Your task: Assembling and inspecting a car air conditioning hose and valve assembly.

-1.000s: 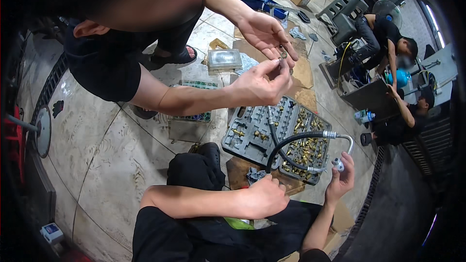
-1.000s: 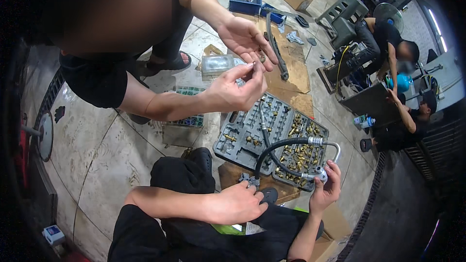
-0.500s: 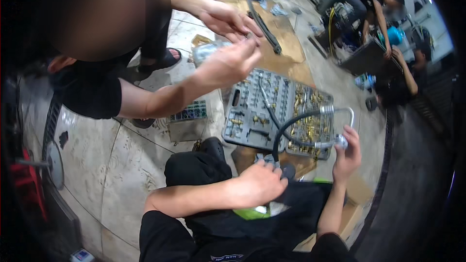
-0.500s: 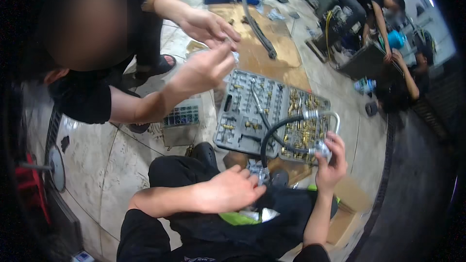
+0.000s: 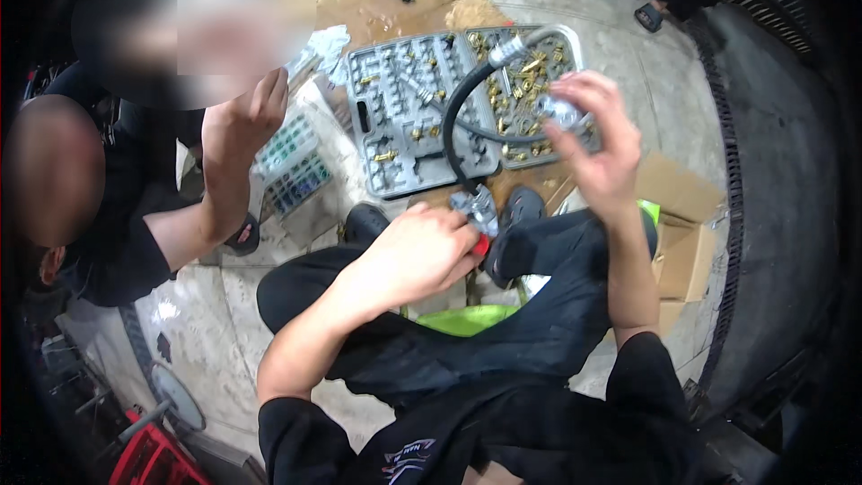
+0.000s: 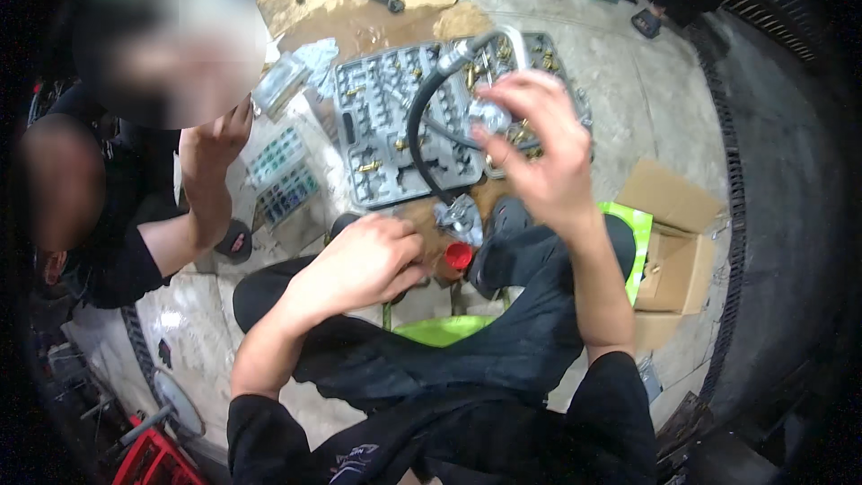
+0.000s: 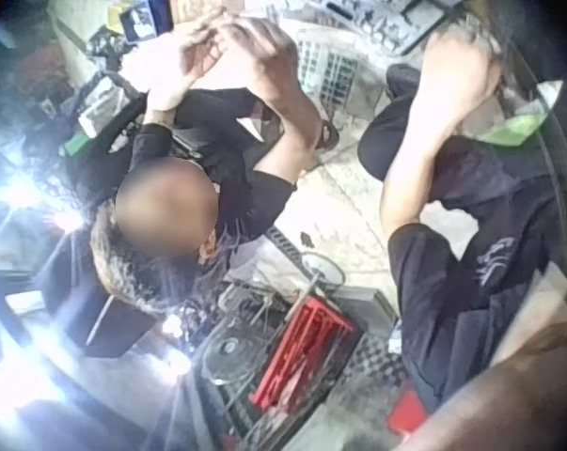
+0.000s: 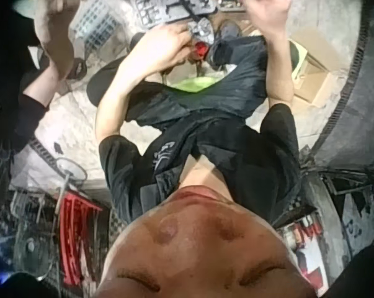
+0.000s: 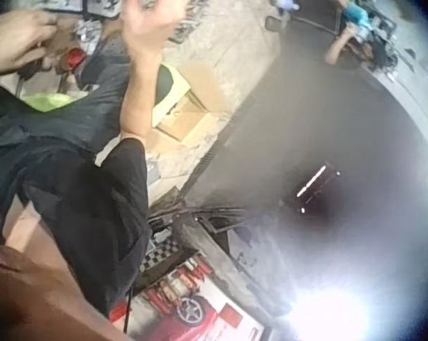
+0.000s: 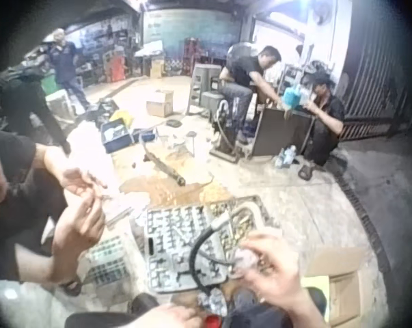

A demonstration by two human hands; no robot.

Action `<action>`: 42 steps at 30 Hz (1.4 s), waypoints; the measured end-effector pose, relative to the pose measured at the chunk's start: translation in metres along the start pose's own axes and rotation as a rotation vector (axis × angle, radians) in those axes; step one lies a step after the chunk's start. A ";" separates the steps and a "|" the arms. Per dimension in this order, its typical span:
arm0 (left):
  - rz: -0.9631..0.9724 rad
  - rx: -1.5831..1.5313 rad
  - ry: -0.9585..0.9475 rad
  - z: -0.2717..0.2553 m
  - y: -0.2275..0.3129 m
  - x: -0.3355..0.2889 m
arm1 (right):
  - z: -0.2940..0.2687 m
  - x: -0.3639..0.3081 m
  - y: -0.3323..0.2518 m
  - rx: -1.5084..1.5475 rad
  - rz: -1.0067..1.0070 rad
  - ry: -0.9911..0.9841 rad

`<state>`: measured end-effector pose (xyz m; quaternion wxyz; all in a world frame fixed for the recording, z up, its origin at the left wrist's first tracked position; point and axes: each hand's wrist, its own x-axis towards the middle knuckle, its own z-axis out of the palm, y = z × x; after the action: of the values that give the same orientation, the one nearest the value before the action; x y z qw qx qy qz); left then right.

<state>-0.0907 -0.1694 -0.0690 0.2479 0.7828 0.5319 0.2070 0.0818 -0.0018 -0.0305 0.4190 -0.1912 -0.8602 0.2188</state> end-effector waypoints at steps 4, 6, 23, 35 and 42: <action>-0.023 -0.002 -0.106 0.043 -0.010 0.004 | -0.009 -0.001 0.013 -0.162 -0.016 0.033; -0.081 0.135 -0.297 0.066 -0.013 -0.002 | -0.011 -0.006 0.021 -0.156 0.065 0.091; -0.107 0.238 -0.505 0.110 -0.019 -0.004 | -0.033 -0.023 0.048 -0.051 0.286 0.102; -0.068 0.245 -0.518 0.102 -0.017 -0.007 | -0.021 -0.019 0.039 -0.113 0.314 0.049; -0.105 0.201 -0.437 0.099 -0.016 -0.010 | -0.016 -0.021 0.041 -0.083 0.385 0.039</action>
<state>-0.0475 -0.1904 -0.1576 0.2884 0.8009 0.5236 -0.0345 0.1131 0.0253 -0.0570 0.3778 -0.3733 -0.8078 0.2556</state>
